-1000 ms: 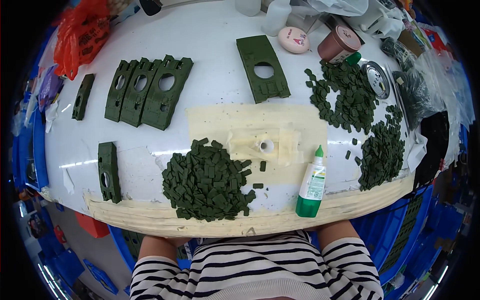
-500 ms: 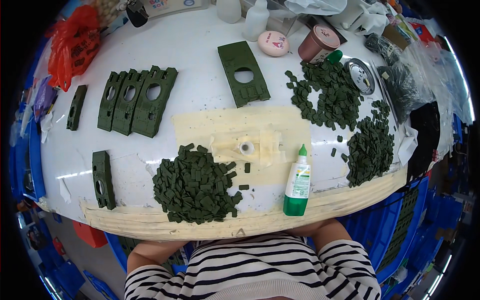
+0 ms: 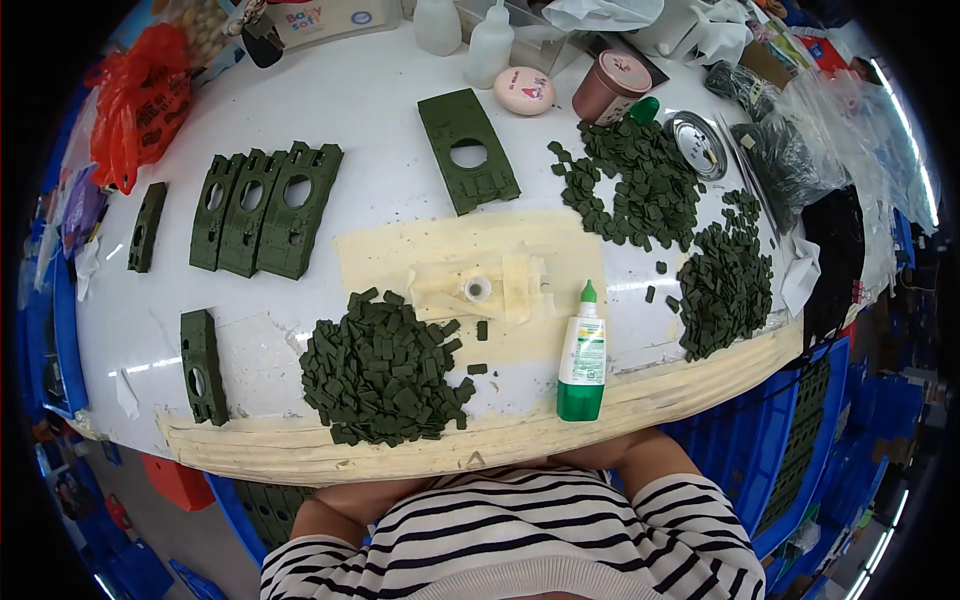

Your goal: Apply glue to toy tank hulls and attach camouflage moss/foliage.

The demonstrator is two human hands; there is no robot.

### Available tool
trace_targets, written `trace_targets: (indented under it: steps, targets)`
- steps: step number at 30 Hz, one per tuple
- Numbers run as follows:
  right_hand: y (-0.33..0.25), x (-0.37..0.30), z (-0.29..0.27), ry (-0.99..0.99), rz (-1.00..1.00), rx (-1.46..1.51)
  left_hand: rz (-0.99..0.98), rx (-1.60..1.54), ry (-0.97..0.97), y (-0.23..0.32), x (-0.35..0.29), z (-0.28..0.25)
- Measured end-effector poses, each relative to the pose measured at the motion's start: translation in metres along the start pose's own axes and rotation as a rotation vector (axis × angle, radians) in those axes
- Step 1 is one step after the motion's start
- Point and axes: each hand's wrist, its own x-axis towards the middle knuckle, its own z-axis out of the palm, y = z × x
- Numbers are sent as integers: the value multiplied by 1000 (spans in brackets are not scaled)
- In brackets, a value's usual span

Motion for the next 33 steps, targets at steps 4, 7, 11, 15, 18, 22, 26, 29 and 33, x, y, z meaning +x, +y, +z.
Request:
trace_targets:
  steps: [4, 7, 11, 15, 18, 22, 26, 29, 33]
  targets:
    - [-1, -5, -1, 6, -4, 2, 11, -1, -7, 6, -5, -6]
    - [-4, -6, 1, -7, -34, 5, 39, -2, 19, 14, -19, -14]
    - [-10, -22, 0, 9, -73, -16, -181, -180, -370, 41, -36, -86]
    - [-14, -58, -10, 27, -102, -28, -114, -639, -551, 41, -85, -169]
    - [-17, -78, -13, -19, -184, -16, -175, -478, 177, 55, -118, -223]
    - [-36, -98, -50, -104, -39, 70, -584, -126, 892, 13, -122, -254]
    - [-56, -139, -131, -444, -73, 1, -604, 49, 887, -71, -91, -306]
    - [-75, -158, -185, -292, -122, 52, -719, 265, 692, -124, -65, -331]
    - [-91, -153, -210, 299, -94, -183, -899, 250, 531, -185, -25, -345]
